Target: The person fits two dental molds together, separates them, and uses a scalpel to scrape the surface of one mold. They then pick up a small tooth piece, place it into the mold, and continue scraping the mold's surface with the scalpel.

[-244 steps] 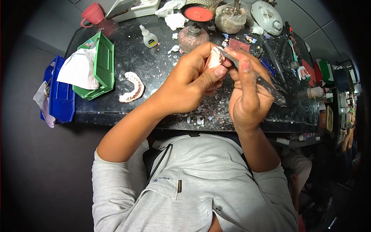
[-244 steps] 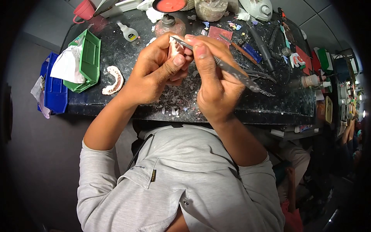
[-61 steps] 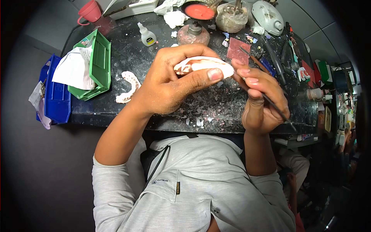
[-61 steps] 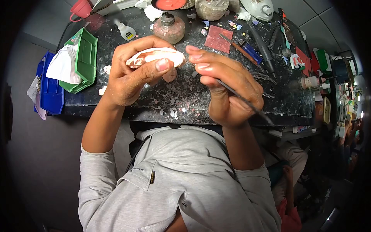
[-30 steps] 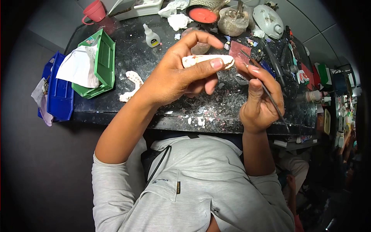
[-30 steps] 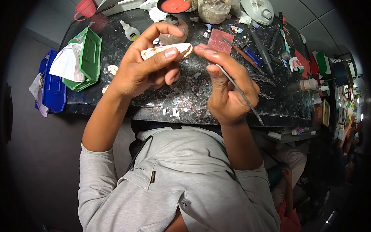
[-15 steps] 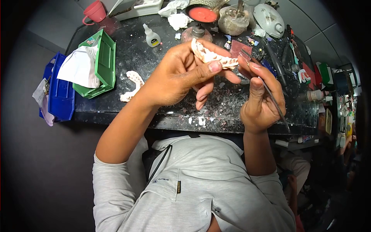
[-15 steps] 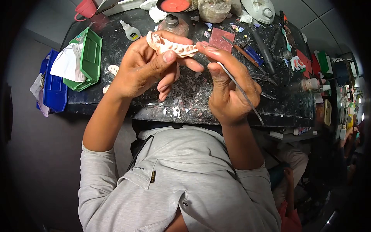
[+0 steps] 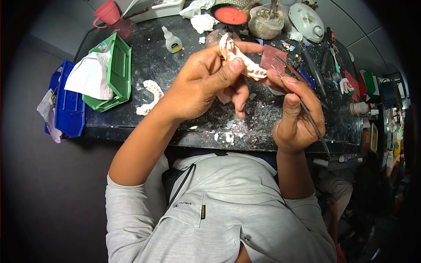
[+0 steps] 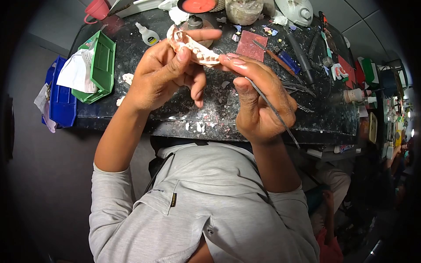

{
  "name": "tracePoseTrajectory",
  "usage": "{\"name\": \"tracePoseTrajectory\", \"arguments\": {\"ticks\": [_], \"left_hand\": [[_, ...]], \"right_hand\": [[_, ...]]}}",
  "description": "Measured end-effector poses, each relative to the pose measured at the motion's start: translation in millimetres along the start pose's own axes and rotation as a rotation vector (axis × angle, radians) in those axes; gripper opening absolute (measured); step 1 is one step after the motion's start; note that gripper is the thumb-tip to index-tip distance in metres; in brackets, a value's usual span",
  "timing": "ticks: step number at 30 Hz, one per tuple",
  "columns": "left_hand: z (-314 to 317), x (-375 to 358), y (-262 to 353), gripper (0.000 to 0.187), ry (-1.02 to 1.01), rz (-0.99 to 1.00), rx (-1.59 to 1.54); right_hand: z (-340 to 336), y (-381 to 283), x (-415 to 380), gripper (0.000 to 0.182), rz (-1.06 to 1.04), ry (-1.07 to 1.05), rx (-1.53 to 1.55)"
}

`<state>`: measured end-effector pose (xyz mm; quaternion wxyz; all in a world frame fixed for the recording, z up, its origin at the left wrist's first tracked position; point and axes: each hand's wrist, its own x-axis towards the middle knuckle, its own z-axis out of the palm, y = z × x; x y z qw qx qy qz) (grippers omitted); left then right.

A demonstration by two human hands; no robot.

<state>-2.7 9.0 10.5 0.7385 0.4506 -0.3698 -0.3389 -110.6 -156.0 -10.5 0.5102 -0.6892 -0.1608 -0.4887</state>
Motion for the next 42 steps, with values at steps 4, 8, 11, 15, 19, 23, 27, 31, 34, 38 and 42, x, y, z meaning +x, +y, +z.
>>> {"name": "tracePoseTrajectory", "arguments": {"ticks": [4,8,11,15,19,23,27,31,34,38,42], "left_hand": [[0.4,-1.1,-2.0,0.059,0.052,-0.02,-0.055],[-4.2,0.3,0.5,0.051,0.009,-0.039,-0.065],[-7.8,1.0,1.0,0.043,-0.005,-0.045,-0.081],[11.0,-2.3,5.1,0.04,0.13,-0.147,-0.094],[14.1,-3.6,5.0,0.036,0.042,-0.13,0.041],[17.5,-4.9,-0.8,0.034,0.015,-0.089,0.037],[19.7,-4.2,2.5,0.034,0.002,-0.107,0.037],[17.4,-4.8,4.2,0.032,-0.014,-0.14,0.043],[16.5,-5.1,1.8,0.031,-0.028,-0.139,0.023],[17.3,-5.0,-3.5,0.03,-0.016,-0.107,0.018],[19.4,-5.3,-4.0,0.03,0.002,-0.112,0.017]], "right_hand": [[-3.2,-0.5,-0.5,0.016,-0.037,-0.053,-0.055],[-1.4,-1.1,1.9,0.017,-0.032,-0.032,-0.023],[-3.3,-0.4,3.5,0.019,0.012,-0.004,-0.009],[-2.0,-2.3,4.0,0.019,0.097,0.034,0.023],[0.6,-3.4,3.1,0.016,0.218,0.064,0.168],[-2.3,1.8,5.7,0.013,0.217,0.016,0.211],[-3.2,5.4,6.9,0.012,0.162,-0.011,0.228],[-2.9,3.3,6.6,0.011,0.222,0.01,0.239],[-2.3,3.0,6.0,0.012,0.208,-0.015,0.229],[-0.7,0.2,4.8,0.013,0.262,-0.001,0.222],[1.7,-1.0,3.5,0.014,0.278,-0.006,0.215]]}}
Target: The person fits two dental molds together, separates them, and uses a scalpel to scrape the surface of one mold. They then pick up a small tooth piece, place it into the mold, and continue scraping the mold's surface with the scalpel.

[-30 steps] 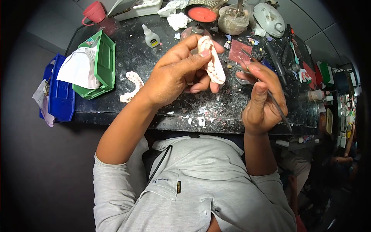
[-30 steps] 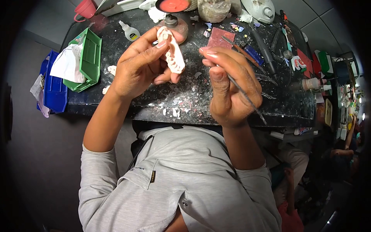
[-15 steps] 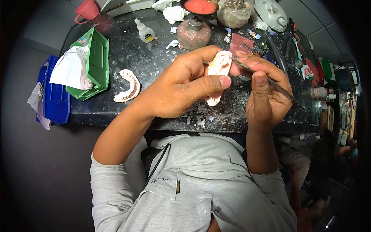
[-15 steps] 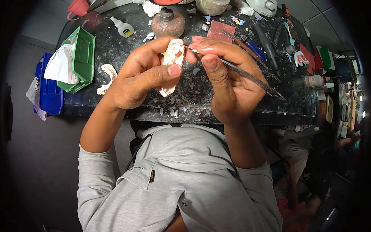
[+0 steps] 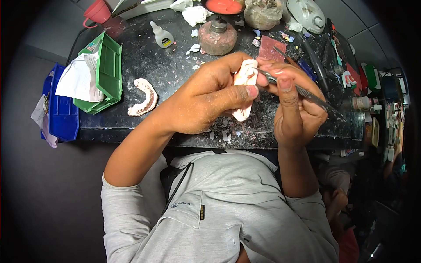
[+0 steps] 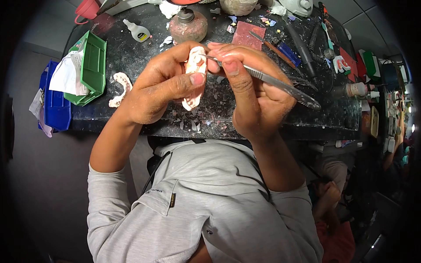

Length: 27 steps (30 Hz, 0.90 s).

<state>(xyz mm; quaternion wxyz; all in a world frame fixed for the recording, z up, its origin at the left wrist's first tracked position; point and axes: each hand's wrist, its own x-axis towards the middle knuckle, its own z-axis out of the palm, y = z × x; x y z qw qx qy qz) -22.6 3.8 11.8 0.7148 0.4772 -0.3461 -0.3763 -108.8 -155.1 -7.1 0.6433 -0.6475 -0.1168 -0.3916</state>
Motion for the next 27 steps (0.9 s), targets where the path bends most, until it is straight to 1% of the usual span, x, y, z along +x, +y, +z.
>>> {"name": "tracePoseTrajectory", "arguments": {"ticks": [3,5,6,8,12,14,16,18,19,20,22,23,25,26,27], "left_hand": [[-1.1,0.0,0.3,0.032,0.011,-0.011,-0.006],[-5.9,0.7,1.8,0.022,-0.088,-0.039,-0.093],[-3.2,1.5,1.3,0.022,-0.091,-0.039,-0.094],[3.5,2.7,0.5,0.035,0.056,-0.019,-0.086],[-13.3,3.9,-3.8,0.033,0.084,-0.021,-0.08],[-14.7,4.6,2.6,0.031,0.065,-0.119,-0.044],[-9.1,6.3,3.5,0.034,0.1,-0.114,-0.009],[-12.6,8.1,0.6,0.038,0.091,-0.092,-0.044],[-18.0,5.9,2.9,0.039,0.048,-0.12,-0.021],[-16.5,5.7,2.5,0.039,0.05,-0.117,-0.022],[-12.2,5.4,0.7,0.039,0.133,-0.017,0.06],[-13.6,5.1,1.6,0.039,0.136,-0.016,0.058],[-17.0,5.4,3.7,0.042,0.032,0.01,0.171],[-16.4,5.2,2.1,0.042,0.03,0.008,0.167],[-15.3,4.7,-0.1,0.042,0.015,0.042,0.226]], "right_hand": [[3.5,-2.5,-0.2,0.015,0.035,0.026,0.045],[2.5,0.8,0.3,0.015,0.03,0.036,0.065],[2.1,1.7,0.8,0.016,0.025,0.042,0.087],[1.2,0.1,3.4,0.016,0.012,0.058,0.077],[-6.2,1.0,4.4,0.017,-0.013,0.052,0.064],[-7.2,0.4,3.1,0.017,-0.011,0.056,0.06],[-8.8,-0.3,3.3,0.016,-0.012,0.06,0.02],[-9.3,-0.7,3.5,0.016,-0.021,0.056,0.011],[-10.0,-1.3,3.7,0.015,-0.029,0.058,0.0],[-10.8,-3.5,4.2,0.015,-0.029,0.054,0.0],[-12.7,-9.8,6.4,0.016,-0.051,0.027,-0.099],[-13.9,-11.8,7.2,0.016,-0.049,0.024,-0.099],[-18.4,-15.8,8.3,0.015,-0.077,-0.032,-0.17],[-22.7,-17.2,10.2,0.015,-0.074,-0.031,-0.174],[-27.6,-18.0,13.1,0.015,-0.123,-0.122,-0.23]]}}
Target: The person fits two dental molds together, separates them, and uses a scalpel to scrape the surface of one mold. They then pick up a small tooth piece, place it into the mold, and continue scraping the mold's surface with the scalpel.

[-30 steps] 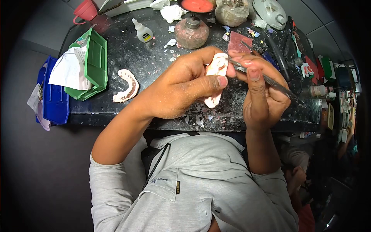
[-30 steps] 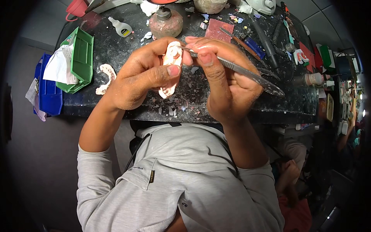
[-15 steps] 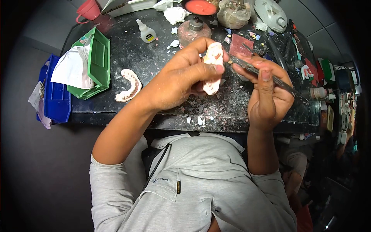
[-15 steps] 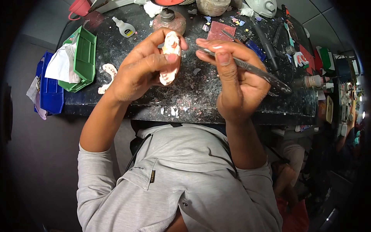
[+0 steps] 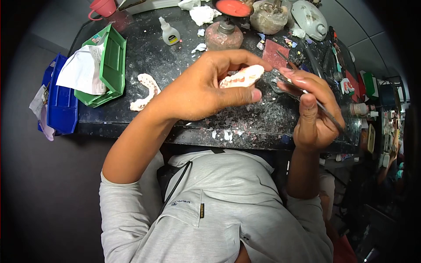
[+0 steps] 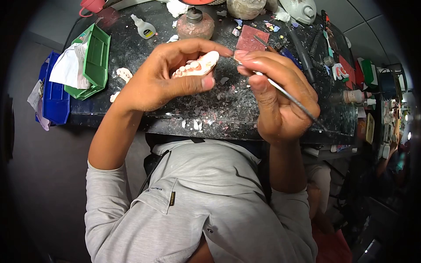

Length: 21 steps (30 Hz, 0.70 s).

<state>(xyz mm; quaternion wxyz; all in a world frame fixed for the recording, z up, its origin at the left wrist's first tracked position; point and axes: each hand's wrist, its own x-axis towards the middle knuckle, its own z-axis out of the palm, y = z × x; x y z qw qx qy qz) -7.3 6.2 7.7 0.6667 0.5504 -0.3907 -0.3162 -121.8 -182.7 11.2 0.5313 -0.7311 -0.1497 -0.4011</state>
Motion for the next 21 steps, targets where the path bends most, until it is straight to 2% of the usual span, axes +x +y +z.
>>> {"name": "tracePoseTrajectory", "arguments": {"ticks": [2,7,9,16,17,21], "left_hand": [[2.5,-1.8,4.4,0.041,-0.015,-0.003,0.019],[3.9,-4.2,4.9,0.043,-0.02,-0.05,-0.011],[4.2,-4.6,5.6,0.044,-0.018,-0.069,-0.02],[3.3,-4.6,6.5,0.04,-0.011,-0.067,0.037],[3.5,-4.7,6.8,0.038,-0.013,-0.063,0.06],[6.1,-4.6,5.3,0.033,0.01,-0.071,0.096]], "right_hand": [[-3.4,-1.7,5.7,0.018,-0.102,-0.125,-0.086],[-7.4,-3.9,10.1,0.019,-0.179,-0.274,-0.112],[-9.1,-7.2,11.6,0.034,-0.191,-0.413,-0.225],[-12.1,-11.9,13.9,0.033,-0.159,-0.507,-0.24],[-11.3,-12.7,14.6,0.023,-0.179,-0.509,-0.245],[-10.9,-8.5,12.3,0.023,-0.284,-0.51,-0.295]]}}
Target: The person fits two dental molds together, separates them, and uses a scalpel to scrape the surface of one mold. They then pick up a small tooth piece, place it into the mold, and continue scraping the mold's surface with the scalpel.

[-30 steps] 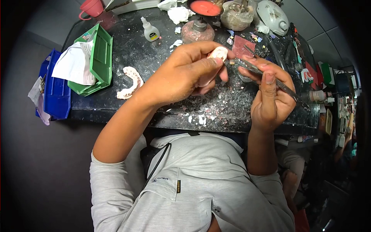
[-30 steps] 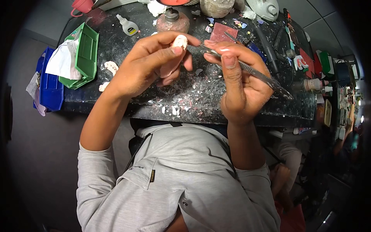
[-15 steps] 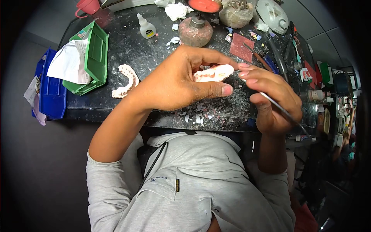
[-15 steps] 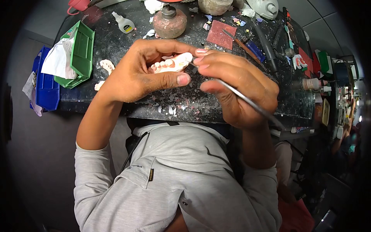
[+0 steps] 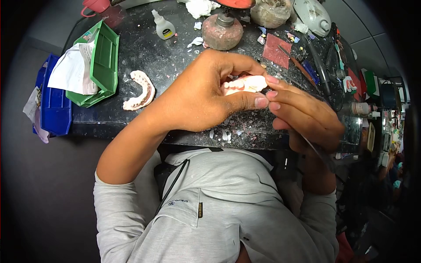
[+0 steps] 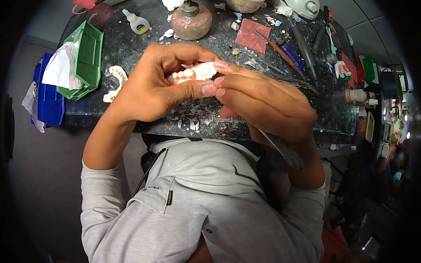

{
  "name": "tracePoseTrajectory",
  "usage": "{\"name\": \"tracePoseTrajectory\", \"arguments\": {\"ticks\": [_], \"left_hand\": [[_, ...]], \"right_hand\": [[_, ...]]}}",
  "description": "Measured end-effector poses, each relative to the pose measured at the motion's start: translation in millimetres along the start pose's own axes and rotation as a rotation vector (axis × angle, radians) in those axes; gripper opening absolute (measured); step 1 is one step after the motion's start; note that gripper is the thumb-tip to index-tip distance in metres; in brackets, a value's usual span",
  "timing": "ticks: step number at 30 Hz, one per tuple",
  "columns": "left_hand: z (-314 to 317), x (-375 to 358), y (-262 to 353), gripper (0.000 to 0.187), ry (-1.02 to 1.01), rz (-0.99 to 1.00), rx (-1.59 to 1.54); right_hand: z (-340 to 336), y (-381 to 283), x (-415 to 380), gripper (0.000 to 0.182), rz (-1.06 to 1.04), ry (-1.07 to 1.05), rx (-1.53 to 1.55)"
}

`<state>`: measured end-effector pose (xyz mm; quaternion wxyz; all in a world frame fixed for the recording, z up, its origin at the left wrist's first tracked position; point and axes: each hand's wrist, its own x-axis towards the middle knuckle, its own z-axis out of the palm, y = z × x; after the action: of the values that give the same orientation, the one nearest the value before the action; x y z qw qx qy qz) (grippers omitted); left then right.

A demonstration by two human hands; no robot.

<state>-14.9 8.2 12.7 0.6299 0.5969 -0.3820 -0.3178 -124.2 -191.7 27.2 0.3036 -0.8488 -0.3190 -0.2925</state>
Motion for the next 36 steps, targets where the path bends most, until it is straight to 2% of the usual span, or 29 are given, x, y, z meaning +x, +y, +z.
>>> {"name": "tracePoseTrajectory", "arguments": {"ticks": [3,10,16,18,20,21,25,30,36], "left_hand": [[0.4,-0.7,-0.5,0.031,0.0,0.054,0.024],[-0.1,-1.7,2.2,0.029,-0.054,-0.025,0.06],[-0.2,-3.5,2.6,0.029,-0.054,-0.022,0.107],[-1.2,-3.7,2.2,0.03,-0.062,-0.01,0.142],[-1.7,-4.1,1.6,0.032,-0.066,0.087,0.206],[-1.7,-4.3,1.8,0.032,-0.066,0.084,0.204],[-1.7,-4.1,2.6,0.033,-0.043,0.075,0.231],[-2.0,-4.1,4.8,0.031,-0.053,0.108,0.311],[0.4,-5.4,2.7,0.031,-0.019,0.079,0.208]], "right_hand": [[2.4,-0.3,-1.3,0.026,-0.019,0.015,-0.015],[-0.8,-2.7,-4.3,0.031,-0.016,-0.054,-0.048],[-4.8,-2.1,-1.9,0.025,0.019,-0.044,0.028],[-6.6,-5.6,2.2,0.021,0.085,-0.03,0.141],[-7.7,-2.0,1.8,0.019,0.048,-0.058,0.161],[-7.9,-0.4,1.3,0.025,0.009,-0.086,0.18],[-5.8,2.6,-1.1,0.025,0.0,-0.058,0.2],[-3.4,0.6,-1.7,0.024,-0.038,-0.047,0.125],[-4.0,-4.8,-4.5,0.024,-0.035,-0.071,0.035]]}}
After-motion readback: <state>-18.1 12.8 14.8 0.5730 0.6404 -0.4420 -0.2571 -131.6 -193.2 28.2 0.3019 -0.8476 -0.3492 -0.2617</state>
